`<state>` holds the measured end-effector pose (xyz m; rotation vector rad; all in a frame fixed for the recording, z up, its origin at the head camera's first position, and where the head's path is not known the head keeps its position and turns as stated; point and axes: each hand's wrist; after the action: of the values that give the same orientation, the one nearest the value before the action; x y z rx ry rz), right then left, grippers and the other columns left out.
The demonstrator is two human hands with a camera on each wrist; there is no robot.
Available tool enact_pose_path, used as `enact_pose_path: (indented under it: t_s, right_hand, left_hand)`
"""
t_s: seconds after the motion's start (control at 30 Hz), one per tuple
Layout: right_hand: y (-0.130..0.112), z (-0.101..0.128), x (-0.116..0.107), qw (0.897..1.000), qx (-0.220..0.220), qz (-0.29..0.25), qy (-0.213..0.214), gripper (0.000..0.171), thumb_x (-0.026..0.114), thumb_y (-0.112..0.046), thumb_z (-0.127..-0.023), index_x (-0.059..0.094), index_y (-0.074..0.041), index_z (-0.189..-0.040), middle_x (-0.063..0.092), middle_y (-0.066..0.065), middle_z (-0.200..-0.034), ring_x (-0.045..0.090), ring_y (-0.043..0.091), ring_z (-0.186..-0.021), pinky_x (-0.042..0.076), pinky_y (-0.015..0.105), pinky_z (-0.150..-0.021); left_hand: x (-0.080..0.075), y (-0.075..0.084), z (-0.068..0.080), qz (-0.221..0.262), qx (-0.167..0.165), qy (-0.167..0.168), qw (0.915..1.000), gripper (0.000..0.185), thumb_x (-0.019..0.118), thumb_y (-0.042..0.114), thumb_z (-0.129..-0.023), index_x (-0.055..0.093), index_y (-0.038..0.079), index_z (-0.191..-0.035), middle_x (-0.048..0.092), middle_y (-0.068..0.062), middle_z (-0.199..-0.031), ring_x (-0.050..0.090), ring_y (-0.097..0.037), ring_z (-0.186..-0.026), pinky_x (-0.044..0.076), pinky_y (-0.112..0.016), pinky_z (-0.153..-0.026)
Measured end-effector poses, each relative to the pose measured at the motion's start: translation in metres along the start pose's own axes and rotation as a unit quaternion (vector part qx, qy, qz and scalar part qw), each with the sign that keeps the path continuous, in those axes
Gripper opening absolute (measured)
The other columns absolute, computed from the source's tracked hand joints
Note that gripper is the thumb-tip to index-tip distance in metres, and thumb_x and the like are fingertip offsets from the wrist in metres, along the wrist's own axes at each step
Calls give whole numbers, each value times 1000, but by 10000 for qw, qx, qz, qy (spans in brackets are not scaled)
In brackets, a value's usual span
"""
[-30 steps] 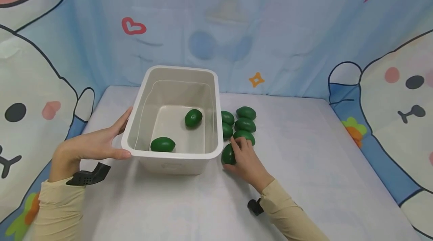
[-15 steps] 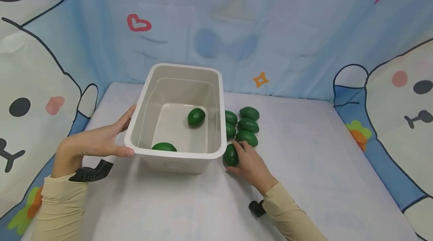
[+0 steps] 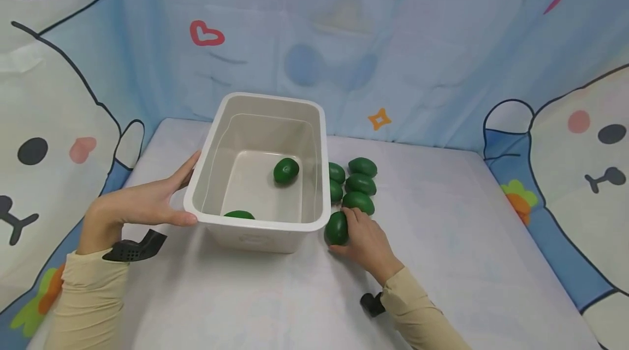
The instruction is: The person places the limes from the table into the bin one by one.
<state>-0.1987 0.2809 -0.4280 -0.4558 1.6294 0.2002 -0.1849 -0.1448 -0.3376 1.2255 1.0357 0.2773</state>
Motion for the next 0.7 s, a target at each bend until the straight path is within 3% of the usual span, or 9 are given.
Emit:
enact_pose_path:
  t_s: [0.17,0.57,0.7]
  right_hand:
    - [0,1,0,9999,125,32,18,89,87,-41,-63,47,5,-128,58,20,-119,62,34,-99,52,47,-82]
    - [-5,7,-4,9982,470,-363,5,89,85,-42,-65,45,5,-129,56,20,-123,58,36,-110,49,49,-88]
    - [-7,8,-10,9971,455,-600,115,86,85,-38,-67,43,3,-131,55,21,-124,56,36,-113,49,51,-88]
  left_hand:
    - [1,0,-1,9,-131,22,9999,119,76,41,-78,-19,33,-149,-5,0,-160,11,-28,-144,25,-62,-106]
    - [1,-1,-2,-103,-237,65,9996,123,75,52,-75,-20,30,-149,-11,-1,-159,5,-29,-145,20,-64,-108]
    - [0,-1,-2,-139,-243,100,9996,122,76,49,-75,-20,30,-149,-12,0,-159,6,-29,-145,20,-65,-107]
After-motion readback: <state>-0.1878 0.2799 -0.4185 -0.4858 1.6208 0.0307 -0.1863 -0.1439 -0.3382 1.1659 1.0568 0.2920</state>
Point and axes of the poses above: each hand's wrist, its own z-axis away from the middle knuckle, its own x-axis out of the palm, y = z × x
